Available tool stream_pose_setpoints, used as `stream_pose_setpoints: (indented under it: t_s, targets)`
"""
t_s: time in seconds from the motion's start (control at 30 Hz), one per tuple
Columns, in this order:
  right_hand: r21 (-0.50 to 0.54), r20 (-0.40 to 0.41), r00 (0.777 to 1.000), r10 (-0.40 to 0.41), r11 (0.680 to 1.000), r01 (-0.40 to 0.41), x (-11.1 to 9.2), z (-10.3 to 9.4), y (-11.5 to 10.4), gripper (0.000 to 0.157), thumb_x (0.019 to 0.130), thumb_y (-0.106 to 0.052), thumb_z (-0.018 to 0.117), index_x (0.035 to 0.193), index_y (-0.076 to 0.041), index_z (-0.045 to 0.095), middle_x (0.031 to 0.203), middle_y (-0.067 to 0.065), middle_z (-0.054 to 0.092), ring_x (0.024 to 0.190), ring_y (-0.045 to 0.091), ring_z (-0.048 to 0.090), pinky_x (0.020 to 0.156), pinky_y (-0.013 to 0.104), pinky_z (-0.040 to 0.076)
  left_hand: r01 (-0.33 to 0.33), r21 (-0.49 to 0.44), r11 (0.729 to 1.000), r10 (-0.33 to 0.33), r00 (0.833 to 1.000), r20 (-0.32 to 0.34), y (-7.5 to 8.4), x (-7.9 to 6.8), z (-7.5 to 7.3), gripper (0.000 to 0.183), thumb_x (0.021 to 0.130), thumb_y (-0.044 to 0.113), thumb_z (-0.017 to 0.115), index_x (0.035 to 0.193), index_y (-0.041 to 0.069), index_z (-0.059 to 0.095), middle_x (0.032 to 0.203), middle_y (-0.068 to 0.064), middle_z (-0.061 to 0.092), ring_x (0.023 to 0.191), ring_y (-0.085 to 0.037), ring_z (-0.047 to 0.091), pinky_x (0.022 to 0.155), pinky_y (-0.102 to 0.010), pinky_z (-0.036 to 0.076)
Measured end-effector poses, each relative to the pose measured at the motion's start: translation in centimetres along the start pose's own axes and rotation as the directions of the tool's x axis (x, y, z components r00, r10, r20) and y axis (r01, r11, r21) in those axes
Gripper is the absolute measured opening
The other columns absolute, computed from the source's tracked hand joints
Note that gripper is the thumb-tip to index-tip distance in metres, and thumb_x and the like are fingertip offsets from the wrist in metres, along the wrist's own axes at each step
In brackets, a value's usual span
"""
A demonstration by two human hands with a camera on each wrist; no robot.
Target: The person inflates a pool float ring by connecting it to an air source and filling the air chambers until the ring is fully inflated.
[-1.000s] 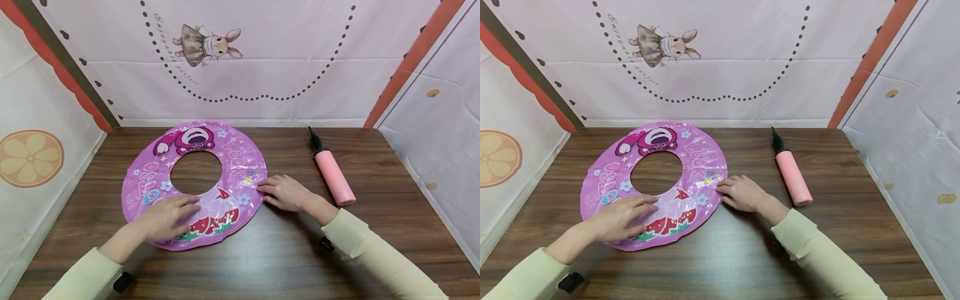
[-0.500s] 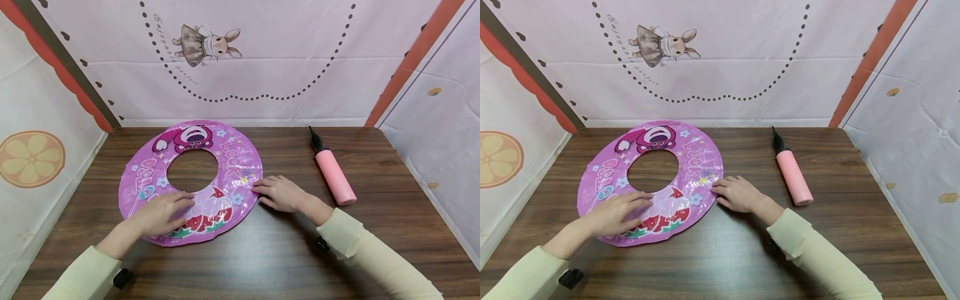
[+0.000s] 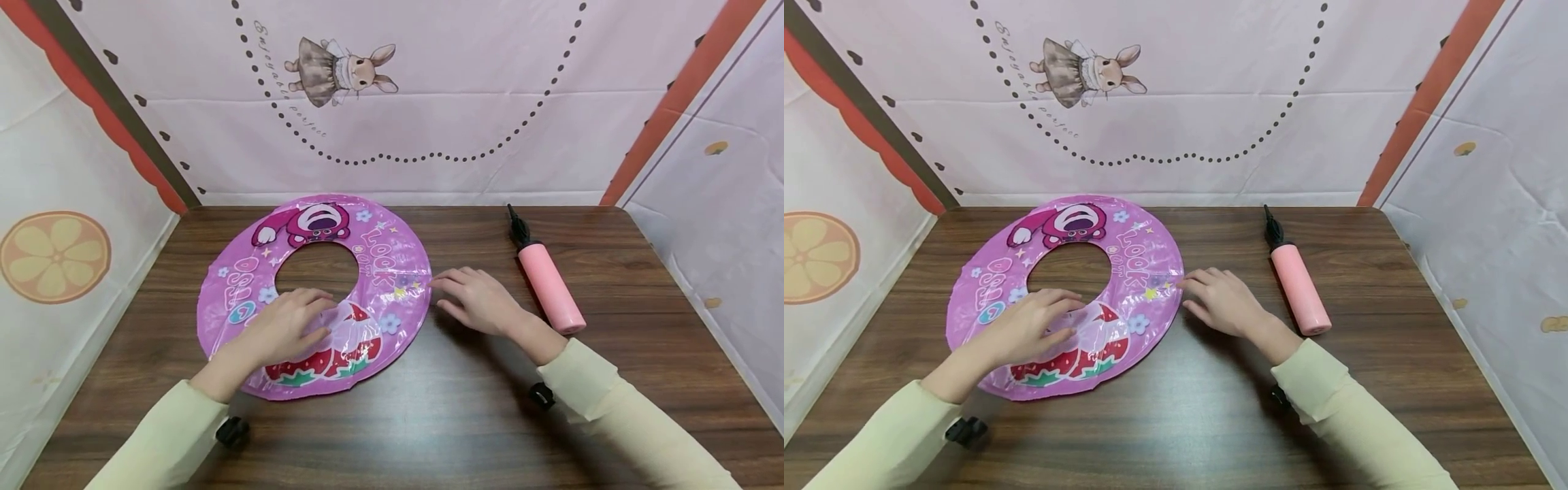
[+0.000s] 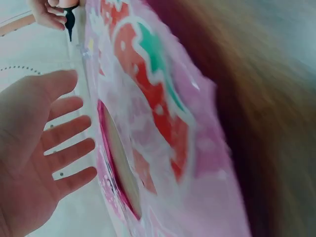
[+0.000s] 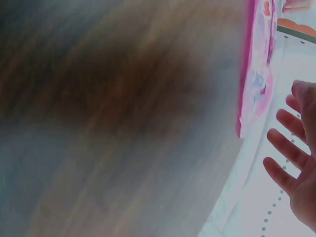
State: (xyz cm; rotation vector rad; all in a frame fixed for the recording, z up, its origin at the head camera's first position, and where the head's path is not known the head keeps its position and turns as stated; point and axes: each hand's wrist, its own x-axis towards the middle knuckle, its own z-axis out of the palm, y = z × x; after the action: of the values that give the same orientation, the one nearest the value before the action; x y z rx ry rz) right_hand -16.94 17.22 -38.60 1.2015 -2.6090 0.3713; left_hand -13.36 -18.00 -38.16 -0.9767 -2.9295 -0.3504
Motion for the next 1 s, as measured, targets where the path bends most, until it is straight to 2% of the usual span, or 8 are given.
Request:
stream_pose_setpoints:
  t_s: [0.17, 0.37, 0.47, 0.57, 0.7, 0.87, 1.0]
  targets:
    - [-0.049, -0.113, 0.993, 0.031, 0.998, -0.037, -0.4, -1.3, 1.2, 0.034, 0.083, -0.022, 0.066, 0.115, -0.011, 0.062, 0.108, 0.005, 0.062, 0.096, 0.026, 0.059, 0.079, 0.042, 0.049, 0.046, -0.034, 0.998, -0.048, 0.998, -0.038, 0.7, 2.3, 0.0, 0.041, 0.082, 0.034, 0.067, 0.118, 0.015, 0.060, 0.121, -0.004, 0.057, 0.116, -0.026, 0.051, 0.096, -0.048, 0.041]
    - [-0.059, -0.194, 0.980, 0.050, 0.996, -0.063, -1.5, -3.5, 3.1, 0.037, 0.080, -0.019, 0.068, 0.115, -0.008, 0.061, 0.108, 0.008, 0.062, 0.098, 0.028, 0.058, 0.081, 0.043, 0.047, 0.018, -0.068, 0.998, -0.023, 0.996, -0.081, 1.2, 4.9, 0.5, 0.039, 0.082, 0.029, 0.067, 0.117, 0.012, 0.061, 0.118, -0.005, 0.058, 0.112, -0.025, 0.052, 0.095, -0.044, 0.043]
    - [-0.070, -0.221, 0.972, 0.081, 0.993, -0.099, -2.4, -4.8, 3.9, 0.038, 0.079, -0.018, 0.068, 0.115, -0.007, 0.062, 0.108, 0.010, 0.062, 0.097, 0.029, 0.058, 0.081, 0.045, 0.047, 0.023, -0.068, 0.997, -0.029, 0.995, -0.091, 1.6, 5.9, 0.8, 0.039, 0.081, 0.030, 0.068, 0.116, 0.014, 0.061, 0.116, -0.004, 0.058, 0.110, -0.023, 0.053, 0.093, -0.042, 0.044]
    - [-0.088, -0.209, 0.966, 0.153, 0.981, -0.174, -3.3, -5.9, 4.5, 0.038, 0.080, -0.019, 0.068, 0.116, -0.008, 0.061, 0.108, 0.012, 0.062, 0.097, 0.031, 0.057, 0.082, 0.047, 0.046, 0.027, -0.065, 0.997, -0.033, 0.996, -0.084, 2.0, 6.9, 1.1, 0.038, 0.081, 0.032, 0.068, 0.115, 0.015, 0.061, 0.113, -0.003, 0.058, 0.106, -0.022, 0.055, 0.090, -0.041, 0.047]
    - [-0.101, -0.155, 0.953, 0.261, 0.955, -0.279, -4.2, -7.0, 5.0, 0.039, 0.083, -0.020, 0.066, 0.119, -0.007, 0.059, 0.112, 0.015, 0.060, 0.102, 0.035, 0.054, 0.087, 0.049, 0.043, 0.029, -0.063, 0.998, -0.033, 0.998, -0.059, 2.4, 8.0, 1.3, 0.039, 0.082, 0.032, 0.068, 0.116, 0.015, 0.060, 0.110, -0.003, 0.058, 0.102, -0.021, 0.055, 0.087, -0.039, 0.048]
    - [-0.101, -0.074, 0.914, 0.398, 0.909, -0.404, -4.9, -7.7, 5.4, 0.044, 0.085, -0.023, 0.063, 0.125, -0.008, 0.055, 0.121, 0.017, 0.055, 0.110, 0.038, 0.050, 0.090, 0.053, 0.040, 0.032, -0.052, 0.998, -0.034, 0.999, -0.023, 3.0, 9.3, 1.6, 0.040, 0.082, 0.032, 0.067, 0.117, 0.014, 0.060, 0.110, -0.005, 0.058, 0.102, -0.022, 0.055, 0.086, -0.040, 0.049]
    - [-0.103, -0.028, 0.886, 0.463, 0.880, -0.463, -5.4, -8.0, 5.6, 0.046, 0.087, -0.026, 0.061, 0.129, -0.009, 0.051, 0.125, 0.018, 0.051, 0.113, 0.039, 0.048, 0.088, 0.056, 0.041, 0.044, -0.039, 0.998, -0.045, 0.999, -0.007, 3.4, 10.2, 2.0, 0.041, 0.082, 0.033, 0.067, 0.117, 0.014, 0.059, 0.112, -0.006, 0.058, 0.106, -0.024, 0.055, 0.089, -0.041, 0.047]
